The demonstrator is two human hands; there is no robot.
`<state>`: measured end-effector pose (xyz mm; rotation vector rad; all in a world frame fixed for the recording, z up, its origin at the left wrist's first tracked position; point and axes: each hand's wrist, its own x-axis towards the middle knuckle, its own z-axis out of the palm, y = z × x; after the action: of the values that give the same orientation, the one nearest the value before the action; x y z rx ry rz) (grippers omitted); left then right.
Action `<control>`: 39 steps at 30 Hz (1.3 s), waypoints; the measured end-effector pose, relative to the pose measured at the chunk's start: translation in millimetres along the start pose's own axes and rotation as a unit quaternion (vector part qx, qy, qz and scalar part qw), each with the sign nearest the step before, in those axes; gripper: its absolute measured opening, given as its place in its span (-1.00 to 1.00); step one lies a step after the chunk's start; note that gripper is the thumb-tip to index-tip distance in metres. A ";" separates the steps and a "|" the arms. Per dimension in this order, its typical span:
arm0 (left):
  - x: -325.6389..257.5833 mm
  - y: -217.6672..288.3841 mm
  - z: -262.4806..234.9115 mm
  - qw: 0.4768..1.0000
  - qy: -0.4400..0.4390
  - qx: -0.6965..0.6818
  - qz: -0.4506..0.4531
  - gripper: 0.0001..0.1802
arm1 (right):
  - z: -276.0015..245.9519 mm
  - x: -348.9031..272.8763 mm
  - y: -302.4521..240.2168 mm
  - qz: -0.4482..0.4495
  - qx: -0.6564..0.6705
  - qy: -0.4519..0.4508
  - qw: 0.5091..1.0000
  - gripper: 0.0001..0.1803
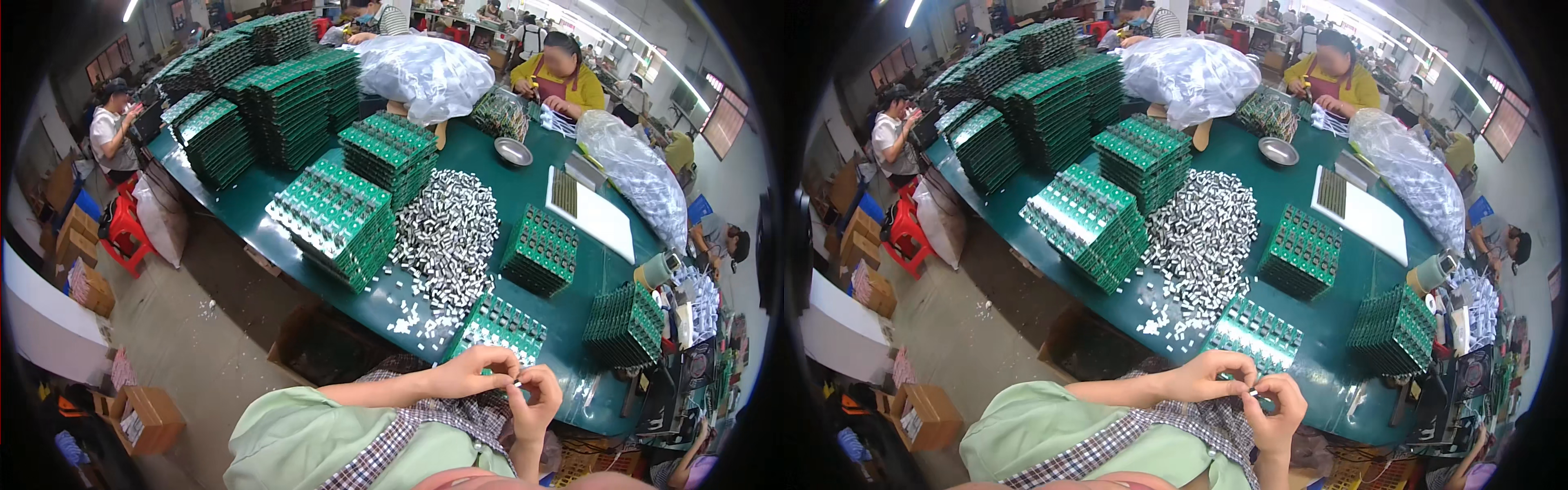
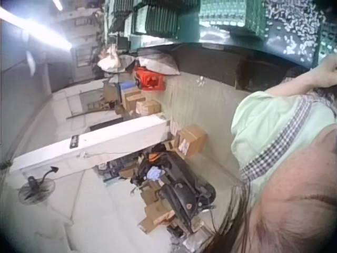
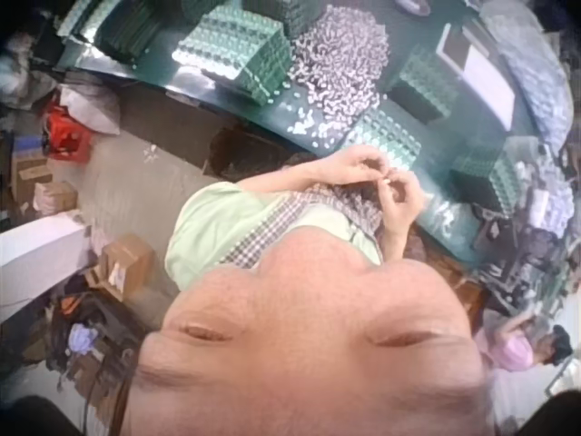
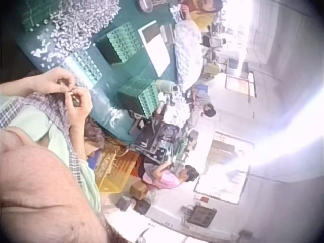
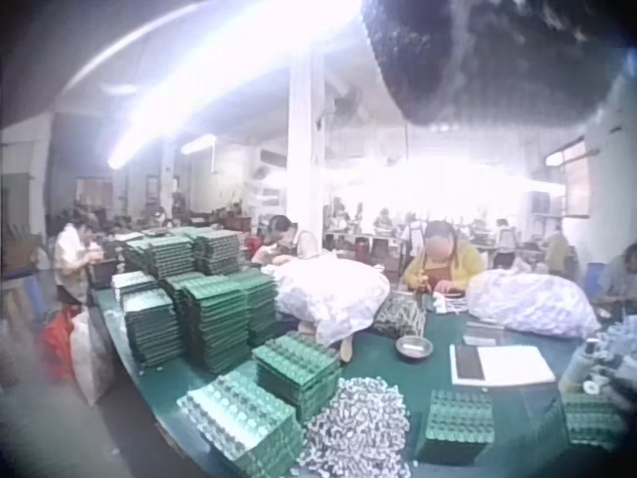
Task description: The person installs electronic components into circuit boards by hand and stacks the assembled circuit boards on the table.
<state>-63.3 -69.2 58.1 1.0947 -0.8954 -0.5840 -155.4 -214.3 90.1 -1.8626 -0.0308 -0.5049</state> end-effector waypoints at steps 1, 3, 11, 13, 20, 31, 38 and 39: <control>-3.0 -0.5 -5.2 0.999 0.018 -0.040 -0.019 -0.88 | 7.2 -0.7 0.3 0.017 -0.013 0.019 1.000 -0.79; -8.5 -3.2 -15.3 0.997 0.041 -0.063 -0.029 -0.88 | 21.6 -1.2 0.2 0.037 -0.008 0.049 0.998 -0.79; -0.4 -14.3 -63.4 0.995 0.089 0.040 -0.012 -0.76 | 55.7 36.2 16.1 0.036 -0.138 0.065 0.988 -0.80; 6.5 -13.0 -75.4 0.989 0.093 0.108 0.026 -0.79 | 64.4 43.6 19.1 0.010 -0.194 0.084 0.977 -0.79; 30.0 -16.3 -90.6 0.989 0.122 0.079 -0.038 -0.88 | 69.7 70.2 20.0 -0.011 -0.230 0.124 0.965 -0.75; 55.8 -25.1 -115.8 0.858 0.256 0.445 -0.006 -0.83 | -28.3 105.8 38.0 0.103 -0.218 0.138 0.961 -0.80; 50.2 -43.9 -116.6 0.817 0.276 0.506 -0.030 -0.88 | -36.6 71.6 57.7 0.166 -0.172 0.090 0.967 -0.79; 49.0 -41.4 -113.6 0.812 0.286 0.508 -0.034 -0.89 | -39.6 72.8 55.5 0.133 -0.206 0.063 0.967 -0.80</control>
<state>59.8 -66.0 14.9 2.1311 -0.5969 0.2687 -87.5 -286.1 76.4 -2.1907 0.4347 -0.4655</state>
